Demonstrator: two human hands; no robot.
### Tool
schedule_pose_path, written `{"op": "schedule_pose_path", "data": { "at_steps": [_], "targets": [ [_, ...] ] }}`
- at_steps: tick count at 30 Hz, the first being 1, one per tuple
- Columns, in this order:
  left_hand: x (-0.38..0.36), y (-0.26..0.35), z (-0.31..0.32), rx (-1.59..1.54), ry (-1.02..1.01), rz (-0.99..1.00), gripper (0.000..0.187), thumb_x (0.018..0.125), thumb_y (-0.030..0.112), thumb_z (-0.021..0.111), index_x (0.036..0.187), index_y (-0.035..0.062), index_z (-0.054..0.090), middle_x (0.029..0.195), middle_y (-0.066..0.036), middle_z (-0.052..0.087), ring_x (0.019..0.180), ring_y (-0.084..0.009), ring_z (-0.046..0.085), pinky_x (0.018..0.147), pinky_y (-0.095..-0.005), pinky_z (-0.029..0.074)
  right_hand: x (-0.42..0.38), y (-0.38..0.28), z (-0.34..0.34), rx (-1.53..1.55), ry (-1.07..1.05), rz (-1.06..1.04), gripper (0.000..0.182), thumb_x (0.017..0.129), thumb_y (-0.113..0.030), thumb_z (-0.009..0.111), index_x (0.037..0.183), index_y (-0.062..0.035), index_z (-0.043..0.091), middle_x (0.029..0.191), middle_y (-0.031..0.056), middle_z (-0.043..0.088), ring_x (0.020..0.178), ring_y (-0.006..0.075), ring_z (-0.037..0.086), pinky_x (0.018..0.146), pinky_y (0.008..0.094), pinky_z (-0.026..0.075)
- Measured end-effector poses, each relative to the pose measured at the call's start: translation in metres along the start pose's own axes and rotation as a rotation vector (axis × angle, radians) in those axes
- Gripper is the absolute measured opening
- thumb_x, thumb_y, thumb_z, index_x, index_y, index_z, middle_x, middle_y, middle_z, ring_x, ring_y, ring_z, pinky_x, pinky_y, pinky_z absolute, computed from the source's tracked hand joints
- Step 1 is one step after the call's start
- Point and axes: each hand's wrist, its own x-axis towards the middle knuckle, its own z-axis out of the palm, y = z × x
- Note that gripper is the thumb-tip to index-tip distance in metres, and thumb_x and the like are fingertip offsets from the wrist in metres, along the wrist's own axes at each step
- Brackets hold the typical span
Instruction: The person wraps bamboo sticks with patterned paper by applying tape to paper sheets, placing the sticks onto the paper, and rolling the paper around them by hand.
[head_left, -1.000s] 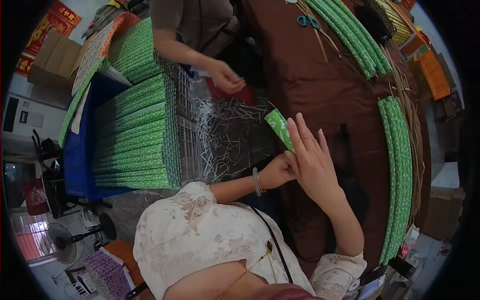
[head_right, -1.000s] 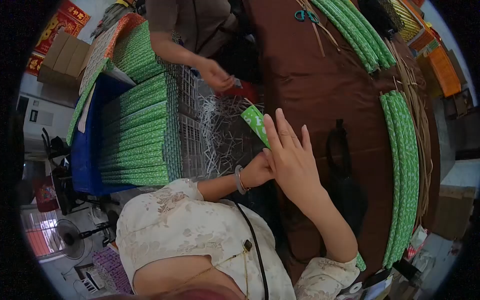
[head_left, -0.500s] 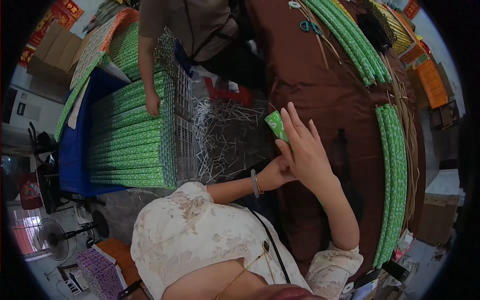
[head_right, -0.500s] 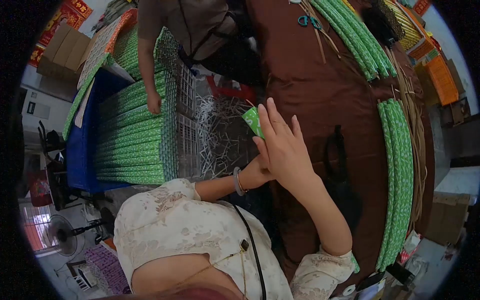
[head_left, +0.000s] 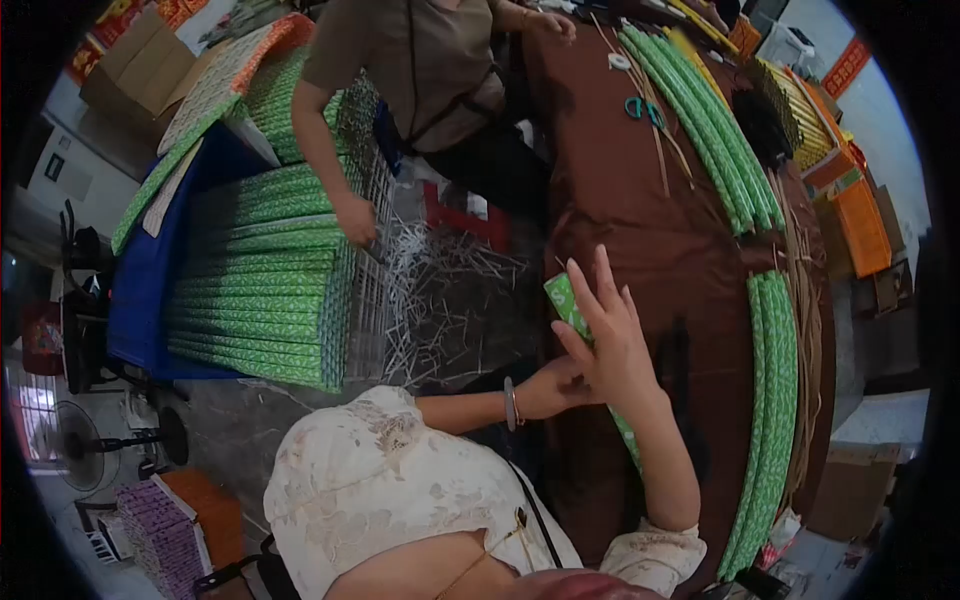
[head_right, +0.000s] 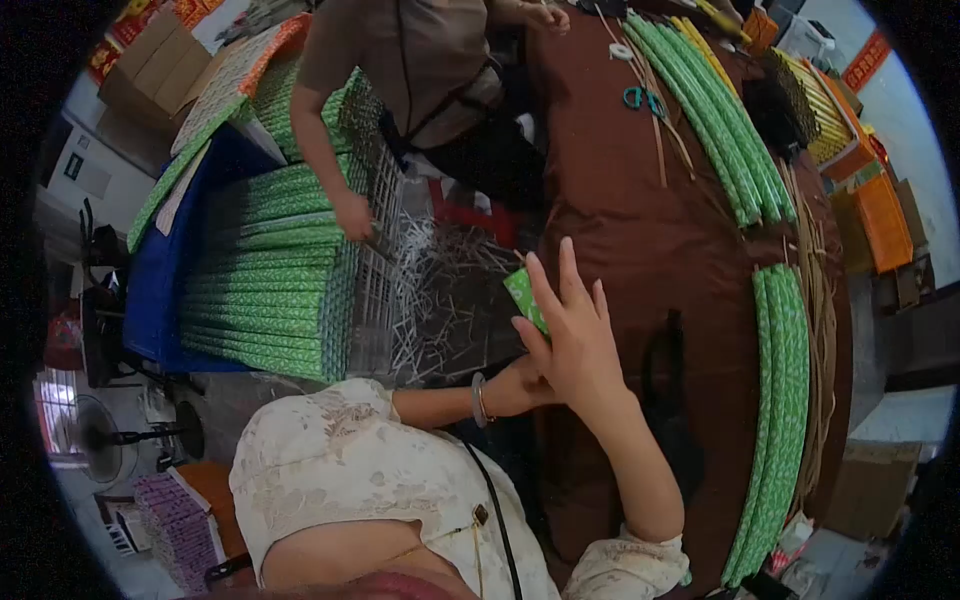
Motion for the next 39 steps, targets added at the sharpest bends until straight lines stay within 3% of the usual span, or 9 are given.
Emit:
{"op": "schedule_pose_path", "data": {
  "at_steps": [5,12,14,20,22,23,33,35,39],
  "targets": [
    [0.002,-0.007,-0.002,0.046,-0.021,0.004,0.037,0.081,0.014,0.060,0.114,0.0028,0.048,0.111,-0.013,0.053,0.106,-0.0233,0.049,0.089,-0.0345,0.038,-0.003,-0.001,0.016,-0.447,0.056,-0.198,0.062,0.074,-0.009,0.060,0.131,-0.0206,0.039,0.140,0.0215,0.021,0.123,0.0312,0.036,0.096,0.0573,0.024],
    [0.003,0.003,0.002,-0.028,0.122,0.126,0.041,0.082,0.013,0.056,0.120,0.0017,0.043,0.117,-0.012,0.050,0.108,-0.0199,0.047,0.092,-0.0331,0.037,-0.025,-0.027,-0.013,-0.145,0.017,-0.142,0.059,0.074,-0.011,0.062,0.128,-0.0144,0.041,0.139,0.0220,0.022,0.126,0.0335,0.030,0.097,0.0558,0.023],
    [0.003,-0.001,-0.002,-0.116,-0.067,-0.071,0.042,0.082,0.014,0.058,0.120,0.0030,0.043,0.115,-0.009,0.051,0.104,-0.0164,0.049,0.090,-0.0311,0.039,-0.043,-0.028,-0.024,-0.134,0.000,-0.118,0.057,0.075,-0.011,0.062,0.128,-0.0089,0.040,0.138,0.0236,0.023,0.125,0.0365,0.031,0.098,0.0541,0.024],
    [0.010,0.002,0.004,-0.365,-0.102,-0.124,0.038,0.084,0.013,0.059,0.119,0.0040,0.046,0.112,-0.005,0.053,0.104,-0.0130,0.049,0.089,-0.0282,0.040,-0.131,-0.014,-0.046,-0.078,-0.002,0.303,0.066,0.078,-0.020,0.063,0.133,-0.0060,0.028,0.138,0.0244,0.021,0.123,0.0379,0.032,0.098,0.0531,0.026],
    [0.013,0.001,0.005,-0.347,-0.122,-0.123,0.037,0.084,0.011,0.058,0.119,0.0044,0.047,0.112,-0.005,0.053,0.104,-0.0132,0.049,0.091,-0.0286,0.039,-0.162,-0.013,-0.052,-0.063,0.010,0.506,0.075,0.072,-0.015,0.068,0.133,-0.0032,0.026,0.140,0.0220,0.019,0.126,0.0382,0.027,0.099,0.0417,0.030],
    [0.014,0.004,0.006,-0.351,-0.124,-0.114,0.037,0.084,0.011,0.058,0.119,0.0044,0.047,0.112,-0.005,0.053,0.104,-0.0132,0.049,0.091,-0.0286,0.039,-0.170,-0.026,-0.056,-0.019,0.089,0.643,0.072,0.069,-0.009,0.068,0.131,-0.0040,0.032,0.133,0.0187,0.033,0.120,0.0370,0.035,0.096,0.0404,0.033],
    [0.025,0.021,0.020,-0.410,-0.205,0.015,0.036,0.086,0.008,0.055,0.119,0.0023,0.044,0.111,-0.007,0.052,0.105,-0.0139,0.049,0.092,-0.0289,0.039,-0.313,0.027,-0.020,-0.008,0.257,0.997,0.062,0.067,-0.004,0.068,0.124,-0.0033,0.043,0.117,0.0149,0.049,0.108,0.0341,0.046,0.091,0.0403,0.036],
    [0.027,0.021,0.017,-0.400,-0.262,0.044,0.040,0.087,0.007,0.051,0.124,0.0003,0.038,0.116,-0.009,0.047,0.112,-0.0236,0.048,0.095,-0.0369,0.038,-0.299,0.014,-0.021,-0.180,0.329,0.790,0.052,0.067,-0.002,0.067,0.116,-0.0029,0.050,0.102,0.0130,0.055,0.096,0.0312,0.050,0.085,0.0397,0.038],
    [0.033,0.030,0.012,-0.464,-0.219,0.047,0.050,0.087,0.008,0.052,0.131,-0.0003,0.030,0.119,-0.010,0.046,0.112,-0.0233,0.048,0.096,-0.0362,0.037,-0.292,0.013,-0.016,-0.287,0.521,0.633,0.045,0.069,0.001,0.066,0.112,-0.0075,0.054,0.102,0.0127,0.054,0.095,0.0298,0.049,0.079,0.0406,0.038]
  ]
}}
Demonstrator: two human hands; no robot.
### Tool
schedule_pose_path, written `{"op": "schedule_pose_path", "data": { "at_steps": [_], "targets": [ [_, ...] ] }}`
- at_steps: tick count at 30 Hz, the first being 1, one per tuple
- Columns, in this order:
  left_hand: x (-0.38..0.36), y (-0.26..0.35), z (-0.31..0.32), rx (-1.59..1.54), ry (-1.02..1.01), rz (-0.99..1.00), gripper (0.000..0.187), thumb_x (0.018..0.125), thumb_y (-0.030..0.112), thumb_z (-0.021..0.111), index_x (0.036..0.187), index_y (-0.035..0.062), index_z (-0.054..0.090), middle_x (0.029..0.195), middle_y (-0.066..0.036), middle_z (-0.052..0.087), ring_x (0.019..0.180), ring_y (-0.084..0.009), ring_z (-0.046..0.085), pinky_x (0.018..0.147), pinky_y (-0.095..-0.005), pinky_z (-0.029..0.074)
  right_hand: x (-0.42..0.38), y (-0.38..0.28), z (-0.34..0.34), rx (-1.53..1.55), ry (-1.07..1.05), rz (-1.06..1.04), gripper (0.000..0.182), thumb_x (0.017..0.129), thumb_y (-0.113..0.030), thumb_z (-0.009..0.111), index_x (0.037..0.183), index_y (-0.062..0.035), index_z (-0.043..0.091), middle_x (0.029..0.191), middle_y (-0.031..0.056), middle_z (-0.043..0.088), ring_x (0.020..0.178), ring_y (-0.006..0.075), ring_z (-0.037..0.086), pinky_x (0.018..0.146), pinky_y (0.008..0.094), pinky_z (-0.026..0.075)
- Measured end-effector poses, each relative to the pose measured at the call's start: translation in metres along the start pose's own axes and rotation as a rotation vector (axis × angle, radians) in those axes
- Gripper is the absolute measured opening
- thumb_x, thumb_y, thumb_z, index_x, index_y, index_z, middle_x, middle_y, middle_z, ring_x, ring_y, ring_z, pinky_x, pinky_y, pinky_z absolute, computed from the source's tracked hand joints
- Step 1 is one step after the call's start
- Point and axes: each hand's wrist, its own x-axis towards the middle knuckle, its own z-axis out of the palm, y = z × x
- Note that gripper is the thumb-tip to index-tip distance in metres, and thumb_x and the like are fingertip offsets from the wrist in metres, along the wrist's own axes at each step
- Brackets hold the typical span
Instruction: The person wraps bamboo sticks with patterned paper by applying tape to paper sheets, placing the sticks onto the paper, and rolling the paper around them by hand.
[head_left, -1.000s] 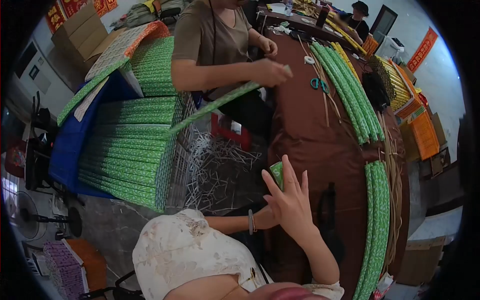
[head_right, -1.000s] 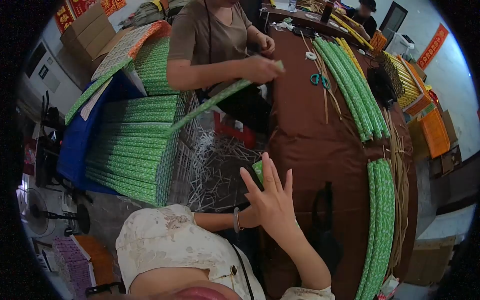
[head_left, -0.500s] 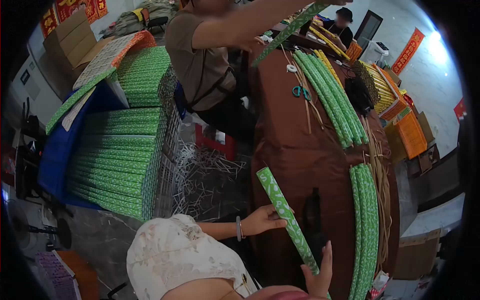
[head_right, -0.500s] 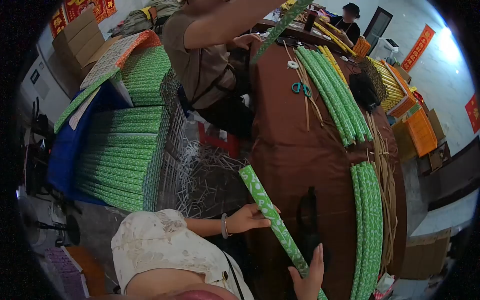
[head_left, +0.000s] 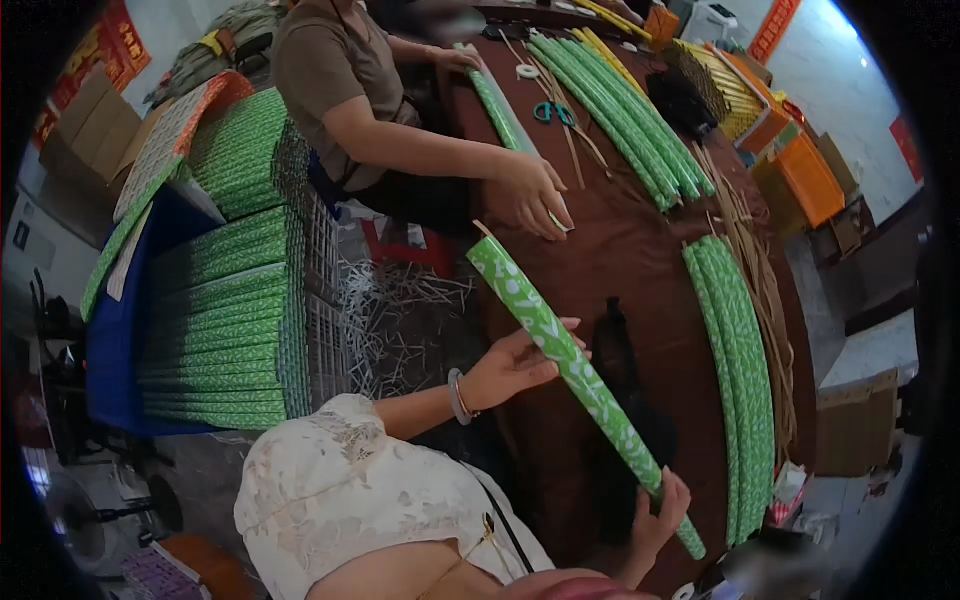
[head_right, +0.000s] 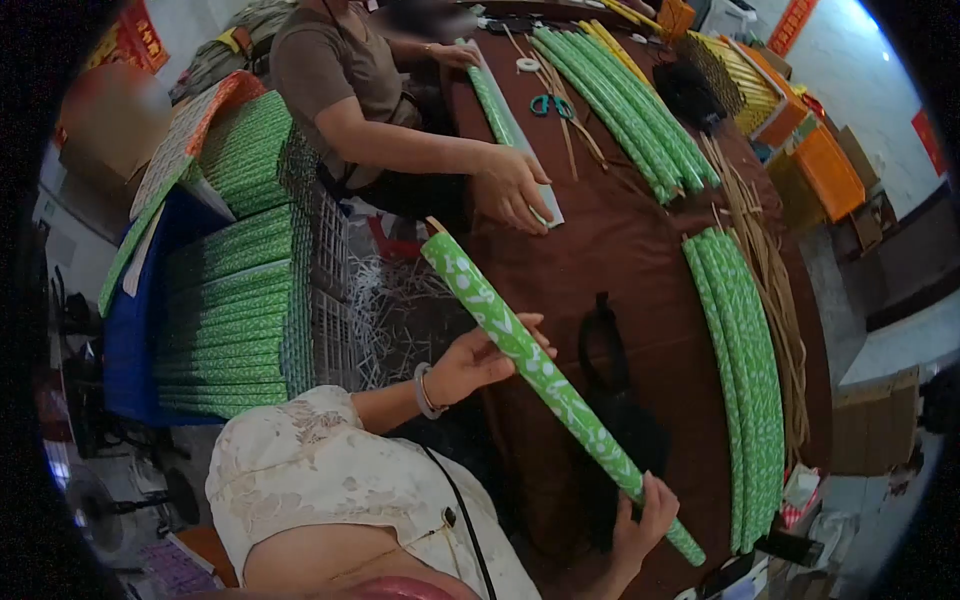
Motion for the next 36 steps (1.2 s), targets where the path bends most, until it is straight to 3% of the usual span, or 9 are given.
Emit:
{"op": "schedule_pose_path", "data": {
  "at_steps": [4,8,15,23,26,28,30,34,36],
  "targets": [
    [0.001,-0.006,-0.009,0.094,0.042,-0.123,0.040,0.088,0.005,0.050,0.125,0.0004,0.038,0.115,-0.009,0.051,0.110,-0.0160,0.048,0.091,-0.0276,0.040,0.011,0.006,-0.003,-0.131,0.142,-0.049,0.047,0.065,0.003,0.068,0.110,-0.0068,0.056,0.101,0.0125,0.055,0.092,0.0303,0.052,0.080,0.0394,0.039],
    [-0.005,-0.023,-0.015,0.243,0.118,-0.230,0.026,0.089,0.009,0.049,0.114,-0.0001,0.049,0.101,-0.009,0.059,0.097,-0.0157,0.056,0.085,-0.0277,0.045,0.009,0.032,-0.004,-0.219,0.215,0.082,0.041,0.072,-0.004,0.067,0.112,-0.0116,0.057,0.101,0.0095,0.057,0.093,0.0267,0.053,0.080,0.0362,0.039],
    [-0.006,-0.040,-0.019,0.342,0.157,-0.283,0.020,0.089,0.008,0.049,0.106,-0.0023,0.053,0.095,-0.008,0.060,0.091,-0.0149,0.059,0.081,-0.0259,0.047,0.012,0.096,0.014,-0.478,0.292,0.132,0.041,0.075,-0.015,0.068,0.114,-0.0161,0.056,0.099,0.0021,0.058,0.091,0.0188,0.054,0.075,0.0326,0.039],
    [-0.010,-0.046,-0.026,0.376,0.176,-0.310,0.020,0.089,0.008,0.049,0.105,-0.0027,0.054,0.095,-0.009,0.061,0.091,-0.0149,0.059,0.080,-0.0253,0.047,0.033,0.158,0.041,-0.569,0.279,0.169,0.041,0.075,-0.019,0.068,0.114,-0.0187,0.055,0.098,0.0009,0.057,0.090,0.0187,0.054,0.075,0.0341,0.039],
    [-0.009,-0.047,-0.031,0.383,0.149,-0.294,0.029,0.089,0.008,0.050,0.116,-0.0014,0.047,0.099,-0.010,0.058,0.089,-0.0165,0.059,0.079,-0.0266,0.048,0.045,0.168,0.046,-0.570,0.284,0.200,0.040,0.075,-0.020,0.067,0.114,-0.0197,0.055,0.100,0.0009,0.056,0.092,0.0197,0.053,0.076,0.0351,0.039],
    [0.000,-0.034,-0.031,0.403,0.379,-0.064,0.050,0.087,0.008,0.051,0.132,0.0023,0.029,0.104,-0.011,0.052,0.087,-0.0189,0.059,0.076,-0.0285,0.049,0.055,0.176,0.049,-0.578,0.317,0.198,0.036,0.077,-0.018,0.066,0.111,-0.0182,0.057,0.103,0.0018,0.054,0.095,0.0216,0.052,0.080,0.0365,0.038],
    [0.015,-0.010,-0.047,0.423,0.636,0.036,0.068,0.086,0.006,0.053,0.138,0.0073,0.009,0.107,-0.013,0.048,0.085,-0.0203,0.059,0.073,-0.0296,0.050,0.060,0.179,0.052,-0.567,0.315,0.207,0.034,0.078,-0.017,0.065,0.111,-0.0177,0.057,0.103,0.0019,0.054,0.095,0.0219,0.052,0.080,0.0368,0.038],
    [0.037,0.021,-0.149,0.250,1.071,0.470,0.080,0.084,0.001,0.051,0.137,0.0067,-0.009,0.101,-0.014,0.047,0.082,-0.0218,0.057,0.073,-0.0318,0.051,0.062,0.193,0.059,-0.537,0.328,0.230,0.031,0.081,-0.016,0.061,0.112,-0.0178,0.057,0.104,0.0015,0.054,0.096,0.0221,0.052,0.083,0.0368,0.037],
    [0.050,0.045,-0.164,0.114,1.194,0.681,0.080,0.084,-0.002,0.047,0.135,0.0059,-0.013,0.099,-0.014,0.045,0.083,-0.0237,0.056,0.075,-0.0335,0.051,0.061,0.184,0.063,-0.640,0.367,0.207,0.033,0.083,-0.017,0.059,0.115,-0.0188,0.055,0.107,0.0015,0.054,0.099,0.0218,0.051,0.085,0.0373,0.037]
  ]
}}
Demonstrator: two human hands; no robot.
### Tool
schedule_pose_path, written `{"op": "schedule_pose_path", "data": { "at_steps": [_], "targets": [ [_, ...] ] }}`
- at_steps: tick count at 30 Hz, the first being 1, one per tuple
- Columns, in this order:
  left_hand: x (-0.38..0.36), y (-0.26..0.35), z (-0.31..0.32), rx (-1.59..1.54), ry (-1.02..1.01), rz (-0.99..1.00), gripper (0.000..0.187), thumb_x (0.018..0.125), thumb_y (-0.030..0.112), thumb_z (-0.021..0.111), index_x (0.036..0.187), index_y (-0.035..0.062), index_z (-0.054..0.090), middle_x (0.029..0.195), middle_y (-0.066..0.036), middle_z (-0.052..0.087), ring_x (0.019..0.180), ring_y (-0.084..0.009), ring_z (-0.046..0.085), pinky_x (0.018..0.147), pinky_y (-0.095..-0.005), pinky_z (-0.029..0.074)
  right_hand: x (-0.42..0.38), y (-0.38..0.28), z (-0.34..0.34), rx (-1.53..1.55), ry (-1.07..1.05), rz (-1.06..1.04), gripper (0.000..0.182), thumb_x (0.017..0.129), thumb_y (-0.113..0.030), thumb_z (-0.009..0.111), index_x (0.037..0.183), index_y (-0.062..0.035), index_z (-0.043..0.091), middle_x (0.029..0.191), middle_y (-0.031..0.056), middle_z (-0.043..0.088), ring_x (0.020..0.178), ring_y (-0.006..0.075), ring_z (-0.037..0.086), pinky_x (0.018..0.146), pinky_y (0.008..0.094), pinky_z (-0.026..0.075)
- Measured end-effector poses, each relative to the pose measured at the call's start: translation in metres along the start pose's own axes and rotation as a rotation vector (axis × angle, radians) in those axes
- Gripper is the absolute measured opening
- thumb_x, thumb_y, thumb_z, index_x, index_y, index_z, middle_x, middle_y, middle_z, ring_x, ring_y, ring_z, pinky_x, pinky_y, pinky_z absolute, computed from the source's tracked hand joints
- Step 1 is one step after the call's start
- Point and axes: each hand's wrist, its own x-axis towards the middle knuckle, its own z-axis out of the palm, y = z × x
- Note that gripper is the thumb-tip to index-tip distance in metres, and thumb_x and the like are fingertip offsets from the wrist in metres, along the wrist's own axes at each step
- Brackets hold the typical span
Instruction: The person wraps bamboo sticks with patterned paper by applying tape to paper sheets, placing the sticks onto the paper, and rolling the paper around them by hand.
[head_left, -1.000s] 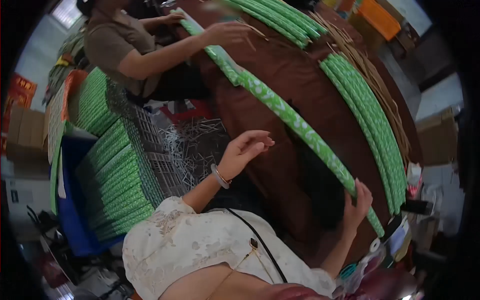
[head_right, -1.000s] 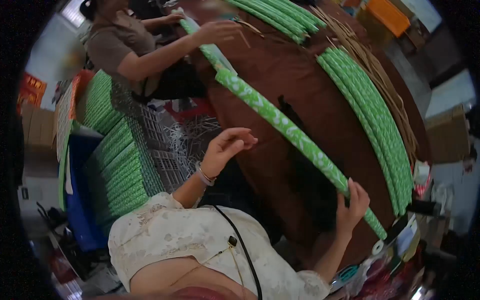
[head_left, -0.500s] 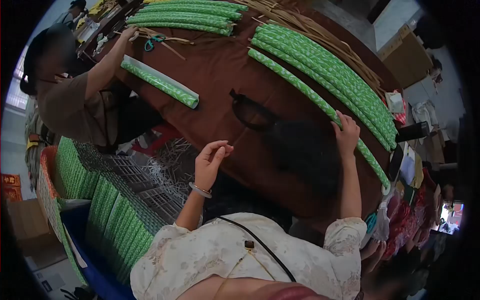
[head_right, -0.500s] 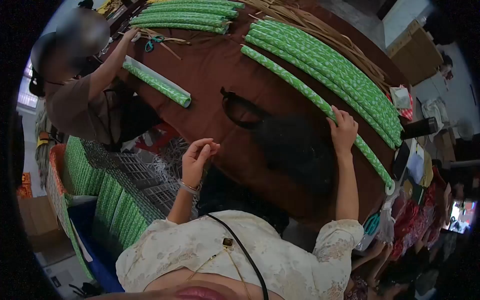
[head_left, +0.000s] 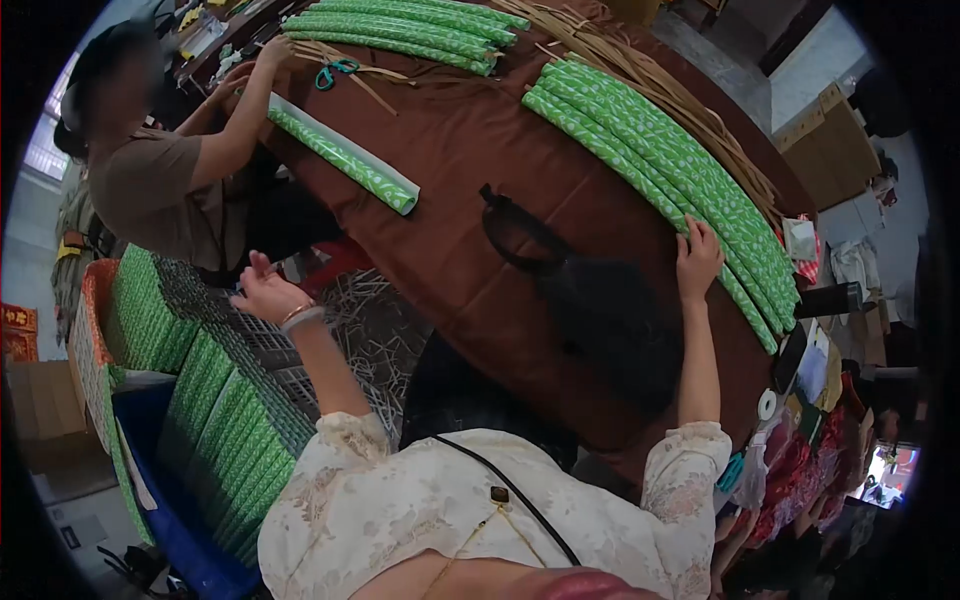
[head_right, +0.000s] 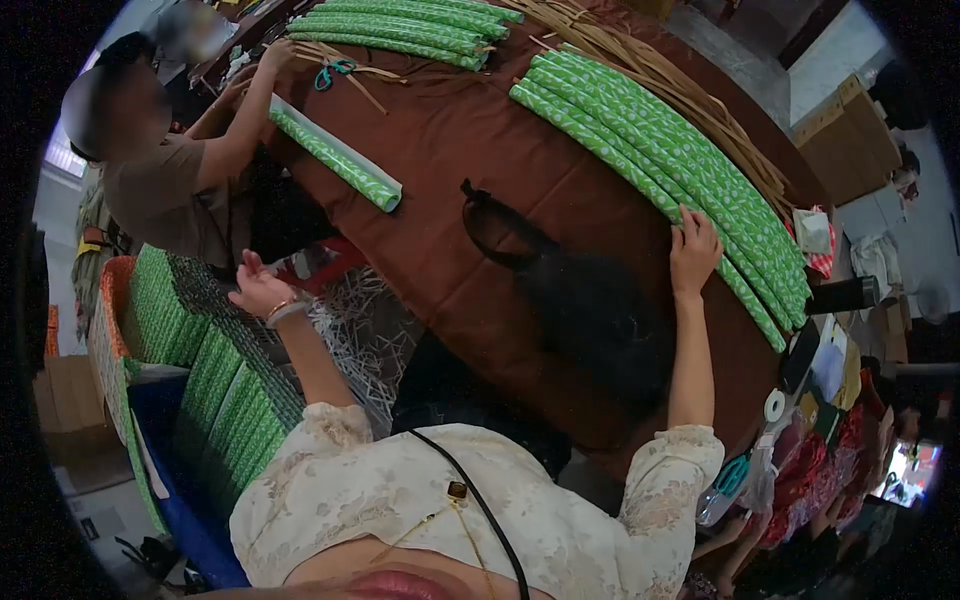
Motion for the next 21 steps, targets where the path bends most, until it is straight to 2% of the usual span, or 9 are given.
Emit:
{"op": "schedule_pose_path", "data": {
  "at_steps": [3,4,6,7,8,13,14,17,21],
  "targets": [
    [-0.038,-0.002,0.039,0.083,-0.203,0.162,0.056,0.084,-0.002,0.045,0.131,0.0006,0.015,0.104,-0.014,0.045,0.084,-0.0234,0.056,0.076,-0.0320,0.050,-0.005,0.007,0.010,0.065,0.044,0.004,0.032,0.083,-0.017,0.058,0.114,-0.0170,0.055,0.110,0.0017,0.053,0.102,0.0216,0.050,0.088,0.0381,0.036],
    [-0.063,-0.009,0.054,0.121,-0.369,0.051,0.037,0.085,0.000,0.047,0.120,-0.0011,0.036,0.102,-0.012,0.050,0.085,-0.0213,0.056,0.074,-0.0293,0.049,-0.004,0.007,0.011,0.061,0.041,0.015,0.032,0.083,-0.017,0.058,0.114,-0.0170,0.055,0.110,0.0017,0.053,0.102,0.0216,0.050,0.088,0.0381,0.036],
    [-0.116,-0.031,0.070,0.314,-0.819,-0.142,0.022,0.085,0.003,0.050,0.107,0.0001,0.052,0.096,-0.007,0.057,0.086,-0.0166,0.056,0.073,-0.0261,0.047,-0.003,0.005,0.008,0.063,0.034,-0.002,0.029,0.082,-0.015,0.058,0.111,-0.0148,0.055,0.111,0.0016,0.052,0.104,0.0214,0.049,0.090,0.0383,0.035],
    [-0.140,-0.038,0.081,0.620,-1.111,0.050,0.016,0.083,0.005,0.053,0.098,0.0027,0.060,0.091,-0.006,0.061,0.086,-0.0160,0.057,0.072,-0.0253,0.046,-0.002,0.001,0.004,0.078,0.031,0.012,0.028,0.081,-0.014,0.058,0.109,-0.0138,0.056,0.111,0.0017,0.053,0.103,0.0216,0.050,0.089,0.0379,0.036],
    [-0.160,-0.054,0.095,0.558,-1.384,0.276,0.016,0.081,0.006,0.056,0.096,0.0046,0.062,0.096,-0.009,0.060,0.087,-0.0204,0.058,0.073,-0.0276,0.046,-0.004,0.000,0.005,0.072,0.024,0.019,0.028,0.081,-0.014,0.058,0.109,-0.0138,0.056,0.111,0.0017,0.053,0.103,0.0216,0.050,0.089,0.0379,0.036],
    [-0.258,-0.141,0.147,0.669,-1.829,0.706,0.043,0.083,0.015,0.054,0.124,0.0060,0.043,0.127,-0.011,0.043,0.118,-0.0246,0.041,0.093,-0.0341,0.038,-0.002,-0.002,0.001,0.088,0.054,0.028,0.025,0.081,-0.015,0.059,0.106,-0.0138,0.057,0.106,0.0007,0.054,0.100,0.0209,0.051,0.085,0.0372,0.038],
    [-0.274,-0.158,0.154,0.663,-1.832,0.708,0.043,0.083,0.015,0.054,0.124,0.0060,0.043,0.127,-0.011,0.043,0.118,-0.0246,0.041,0.093,-0.0341,0.038,-0.002,-0.002,0.001,0.110,0.037,0.035,0.024,0.081,-0.016,0.060,0.104,-0.0138,0.057,0.105,0.0004,0.054,0.099,0.0207,0.051,0.084,0.0368,0.038],
    [-0.308,-0.187,0.172,1.023,-1.991,0.877,0.059,0.088,0.035,0.044,0.136,0.0061,0.025,0.142,-0.008,0.022,0.132,-0.0222,0.018,0.107,-0.0359,0.017,-0.003,0.000,0.004,0.084,0.093,-0.004,0.024,0.080,-0.016,0.061,0.103,-0.0145,0.056,0.102,-0.0005,0.054,0.096,0.0206,0.052,0.081,0.0360,0.039],
    [-0.304,-0.211,0.176,1.189,-1.934,0.976,0.061,0.091,0.043,0.032,0.138,0.0076,0.017,0.144,-0.008,0.018,0.133,-0.0218,0.014,0.107,-0.0374,0.014,-0.003,-0.001,0.003,0.086,0.067,0.037,0.024,0.080,-0.015,0.061,0.103,-0.0155,0.056,0.102,-0.0009,0.053,0.097,0.0202,0.051,0.083,0.0361,0.037]
  ]
}}
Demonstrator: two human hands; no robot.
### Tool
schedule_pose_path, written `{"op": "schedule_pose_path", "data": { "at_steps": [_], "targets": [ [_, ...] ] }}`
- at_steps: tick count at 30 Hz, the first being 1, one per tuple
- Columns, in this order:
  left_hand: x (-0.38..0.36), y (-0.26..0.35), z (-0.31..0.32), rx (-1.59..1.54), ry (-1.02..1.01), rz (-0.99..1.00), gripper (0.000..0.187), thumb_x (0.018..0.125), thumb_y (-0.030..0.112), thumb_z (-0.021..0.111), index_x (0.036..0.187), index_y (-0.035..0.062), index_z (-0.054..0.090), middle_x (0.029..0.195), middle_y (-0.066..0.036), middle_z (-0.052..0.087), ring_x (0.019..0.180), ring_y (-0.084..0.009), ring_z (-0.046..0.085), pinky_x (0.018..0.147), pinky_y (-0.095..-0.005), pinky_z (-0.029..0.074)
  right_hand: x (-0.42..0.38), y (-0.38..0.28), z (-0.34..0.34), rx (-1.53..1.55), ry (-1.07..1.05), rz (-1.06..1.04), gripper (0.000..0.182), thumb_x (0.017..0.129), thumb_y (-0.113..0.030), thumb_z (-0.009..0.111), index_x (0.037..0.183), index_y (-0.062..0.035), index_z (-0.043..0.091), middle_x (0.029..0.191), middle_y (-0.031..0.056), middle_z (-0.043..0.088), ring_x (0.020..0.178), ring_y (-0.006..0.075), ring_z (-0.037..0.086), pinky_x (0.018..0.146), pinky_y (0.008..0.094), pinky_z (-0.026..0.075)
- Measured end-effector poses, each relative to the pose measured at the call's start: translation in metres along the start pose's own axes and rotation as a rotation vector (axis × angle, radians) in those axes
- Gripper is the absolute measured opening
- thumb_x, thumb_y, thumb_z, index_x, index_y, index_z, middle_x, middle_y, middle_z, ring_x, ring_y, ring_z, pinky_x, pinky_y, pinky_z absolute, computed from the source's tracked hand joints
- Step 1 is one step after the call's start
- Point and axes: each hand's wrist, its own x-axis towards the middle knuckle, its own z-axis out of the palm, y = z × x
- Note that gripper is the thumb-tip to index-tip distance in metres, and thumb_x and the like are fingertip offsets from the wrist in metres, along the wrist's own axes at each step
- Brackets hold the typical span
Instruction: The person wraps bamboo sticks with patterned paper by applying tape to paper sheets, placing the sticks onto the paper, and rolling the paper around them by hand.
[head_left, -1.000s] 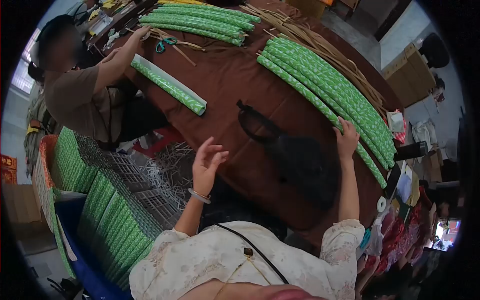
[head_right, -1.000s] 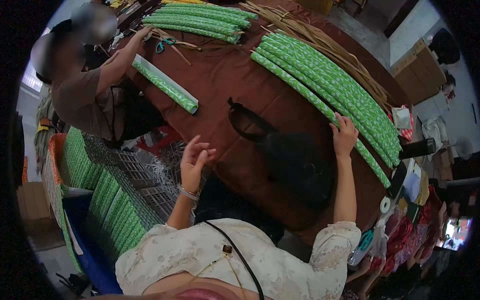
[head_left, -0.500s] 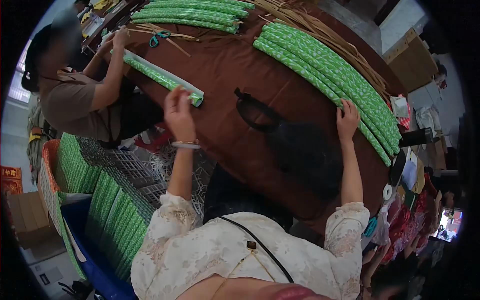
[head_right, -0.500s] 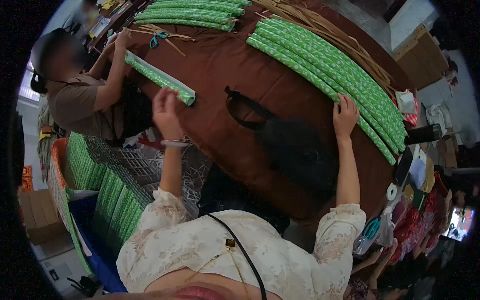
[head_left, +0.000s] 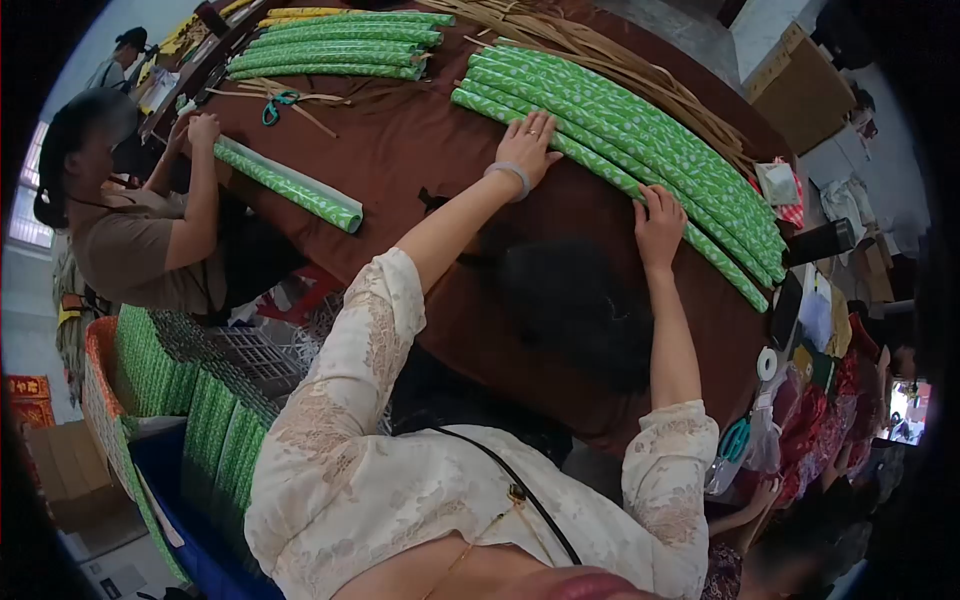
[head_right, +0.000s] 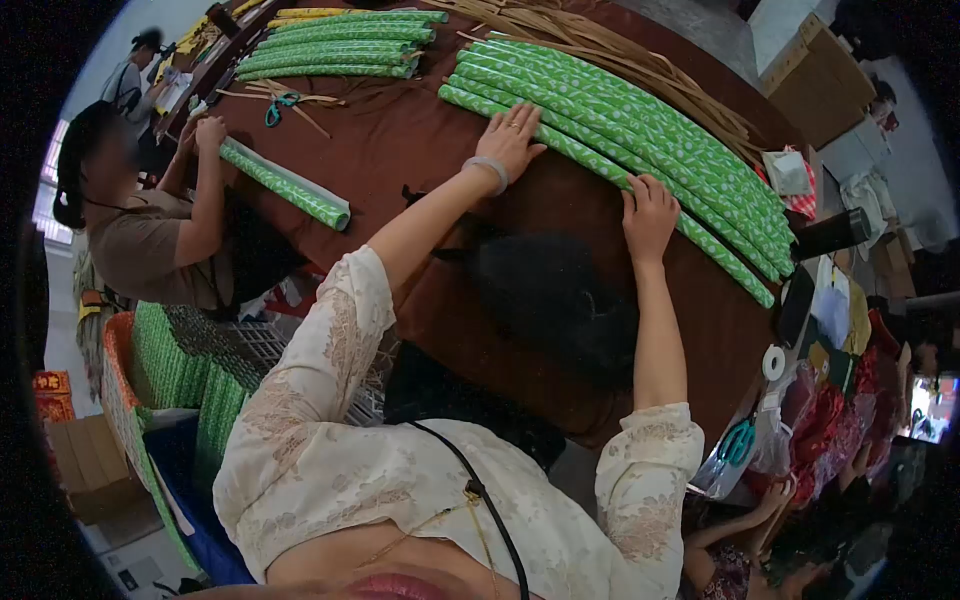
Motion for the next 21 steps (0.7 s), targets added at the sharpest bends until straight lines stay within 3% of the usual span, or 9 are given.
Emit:
{"op": "schedule_pose_path", "data": {
  "at_steps": [2,8,11,13,16,21],
  "targets": [
    [-0.005,-0.015,-0.003,-0.085,0.055,-0.082,0.064,0.091,0.046,0.031,0.139,0.0071,0.016,0.144,-0.007,0.019,0.133,-0.0215,0.015,0.107,-0.0382,0.014,-0.001,0.003,0.003,0.006,0.006,0.007,0.024,0.080,-0.016,0.061,0.103,-0.0158,0.056,0.102,-0.0009,0.053,0.098,0.0200,0.051,0.083,0.0360,0.037],
    [-0.016,-0.080,-0.004,0.100,0.012,-0.135,0.066,0.089,0.050,0.031,0.138,0.0067,0.019,0.144,-0.007,0.019,0.133,-0.0216,0.017,0.106,-0.0410,0.013,-0.001,0.000,0.002,0.000,-0.014,0.037,0.025,0.080,-0.016,0.061,0.104,-0.0155,0.057,0.103,-0.0008,0.053,0.098,0.0201,0.050,0.085,0.0357,0.036],
    [-0.014,-0.091,0.000,0.074,-0.022,-0.524,0.066,0.089,0.047,0.034,0.137,0.0039,0.020,0.144,-0.011,0.018,0.132,-0.0252,0.017,0.106,-0.0405,0.015,-0.001,0.000,0.001,0.013,-0.004,0.035,0.023,0.080,-0.016,0.061,0.103,-0.0153,0.057,0.103,-0.0006,0.053,0.098,0.0200,0.050,0.084,0.0354,0.036],
    [-0.018,-0.090,-0.001,0.057,0.048,-0.532,0.064,0.088,0.042,0.041,0.136,0.0033,0.022,0.142,-0.012,0.021,0.132,-0.0261,0.019,0.106,-0.0404,0.017,-0.001,-0.002,0.000,0.018,0.007,0.034,0.024,0.078,-0.015,0.062,0.101,-0.0156,0.057,0.102,-0.0009,0.053,0.097,0.0197,0.050,0.083,0.0356,0.036],
    [-0.014,-0.077,-0.004,0.024,0.318,-0.094,0.055,0.085,0.029,0.050,0.132,0.0058,0.030,0.135,-0.011,0.033,0.128,-0.0253,0.027,0.104,-0.0411,0.022,0.001,-0.003,-0.002,0.022,0.018,0.027,0.024,0.076,-0.014,0.063,0.100,-0.0157,0.057,0.100,-0.0011,0.053,0.096,0.0191,0.051,0.081,0.0357,0.036],
    [-0.005,-0.061,0.004,-0.090,0.335,0.130,0.040,0.084,0.021,0.051,0.123,0.0105,0.046,0.121,-0.011,0.047,0.120,-0.0266,0.037,0.101,-0.0413,0.027,0.000,-0.002,-0.003,0.028,-0.006,0.038,0.025,0.076,-0.015,0.063,0.100,-0.0146,0.058,0.101,-0.0002,0.053,0.098,0.0204,0.050,0.082,0.0355,0.036]
  ]
}}
